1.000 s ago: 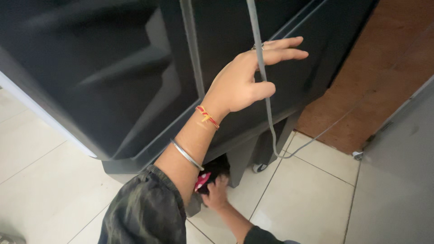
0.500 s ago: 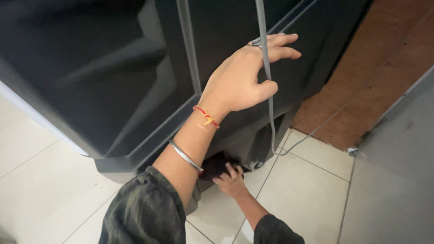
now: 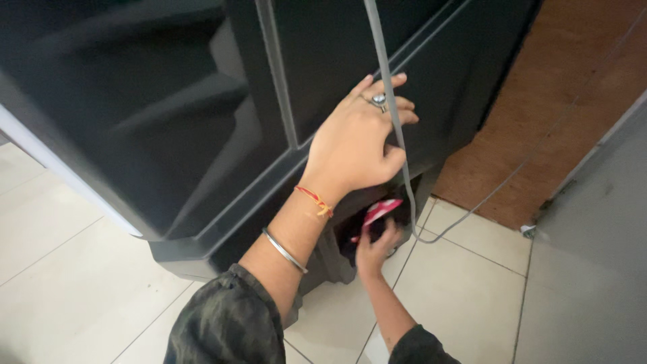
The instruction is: The person wipes the exterior surfaces of a large black air cooler using a black cloth by hand.
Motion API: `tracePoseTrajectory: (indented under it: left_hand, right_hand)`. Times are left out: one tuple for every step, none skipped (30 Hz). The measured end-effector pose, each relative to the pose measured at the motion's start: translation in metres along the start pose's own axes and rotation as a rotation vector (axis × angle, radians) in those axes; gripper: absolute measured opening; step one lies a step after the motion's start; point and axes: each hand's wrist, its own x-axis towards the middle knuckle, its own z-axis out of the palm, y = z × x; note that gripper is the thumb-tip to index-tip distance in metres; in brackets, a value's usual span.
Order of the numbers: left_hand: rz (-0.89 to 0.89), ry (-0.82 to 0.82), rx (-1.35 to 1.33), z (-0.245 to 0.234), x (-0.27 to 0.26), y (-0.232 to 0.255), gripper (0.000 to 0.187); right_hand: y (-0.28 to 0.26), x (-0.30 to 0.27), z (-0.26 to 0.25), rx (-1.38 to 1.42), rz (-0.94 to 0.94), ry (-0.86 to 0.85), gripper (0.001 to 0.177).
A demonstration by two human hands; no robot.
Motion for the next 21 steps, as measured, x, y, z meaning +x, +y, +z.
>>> tracePoseTrajectory:
  left_hand:
    - [0.0,0.006,0.013,-0.001,0.0,0.002,0.037]
    - [0.001,0.012,0.026,-0.001,-0.001,0.005,0.038]
    - [0.0,0.015,0.038,-0.002,-0.002,0.006,0.039]
    - [-0.008,-0.003,0.052,-0.003,-0.004,0.007,0.039]
    - [-0.014,-0.019,0.066,-0.002,-0.005,0.008,0.039]
    - [-0.02,-0.035,0.079,0.0,-0.007,0.009,0.039]
    - [0.002,-0.007,0.076,0.005,-0.013,0.01,0.041]
    - [0.024,0.021,0.072,0.013,-0.022,0.012,0.043]
    - [0.044,0.047,0.066,0.023,-0.035,0.014,0.045]
    - [0.045,-0.075,0.156,0.038,-0.047,0.016,0.048]
    - [0.044,-0.199,0.242,0.054,-0.063,0.018,0.052]
    - [0.082,-0.244,0.3,0.068,-0.081,0.02,0.046]
    - [0.121,-0.29,0.356,0.083,-0.101,0.021,0.042]
    - [0.078,-0.356,0.261,0.097,-0.119,0.023,0.043]
    - [0.034,-0.416,0.171,0.109,-0.134,0.024,0.047]
    - [0.03,-0.382,0.161,0.118,-0.148,0.025,0.051]
    - [0.027,-0.347,0.149,0.126,-0.162,0.026,0.054]
    - [0.024,-0.313,0.138,0.134,-0.171,0.022,0.058]
    - [-0.035,-0.314,0.117,0.14,-0.178,0.013,0.061]
    - [-0.094,-0.314,0.096,0.144,-0.185,0.002,0.063]
    - [-0.153,-0.318,0.07,0.149,-0.194,-0.01,0.067]
  right_hand:
    - [-0.005,0.009,-0.001,0.151,0.251,-0.004,0.075]
    - [-0.006,0.014,-0.007,0.169,0.406,-0.074,0.078]
    - [-0.002,0.018,-0.018,0.184,0.562,-0.145,0.082]
    - [0.002,0.016,-0.022,0.2,0.718,-0.218,0.086]
    - [0.007,0.01,-0.022,0.333,0.792,-0.204,0.089]
    - [0.012,0.003,-0.022,0.466,0.865,-0.189,0.092]
    - [0.017,0.001,-0.019,0.6,0.936,-0.174,0.096]
    - [0.02,0.002,-0.012,0.6,0.773,-0.167,0.096]
    - [0.022,0.002,-0.006,0.594,0.613,-0.158,0.096]
    - [0.023,0.004,-0.002,0.587,0.454,-0.149,0.097]
    - [0.023,0.008,-0.003,0.498,0.339,-0.19,0.093]
    - [0.023,0.017,-0.004,0.407,0.225,-0.231,0.089]
    - [0.024,0.021,-0.004,0.316,0.112,-0.268,0.085]
    - [0.026,0.024,-0.007,0.008,-0.105,-0.224,0.085]
    - [0.027,0.033,-0.01,-0.297,-0.325,-0.177,0.085]
    - [0.029,0.041,-0.013,-0.601,-0.544,-0.125,0.085]
    - [0.031,0.048,-0.015,-0.33,-0.319,-0.178,0.08]
    - [0.034,0.053,-0.017,-0.059,-0.092,-0.23,0.074]
    - [0.037,0.055,-0.019,0.21,0.139,-0.277,0.069]
    - [0.04,0.052,-0.019,0.239,0.15,-0.275,0.072]
    - [0.045,0.045,-0.021,0.264,0.164,-0.269,0.076]
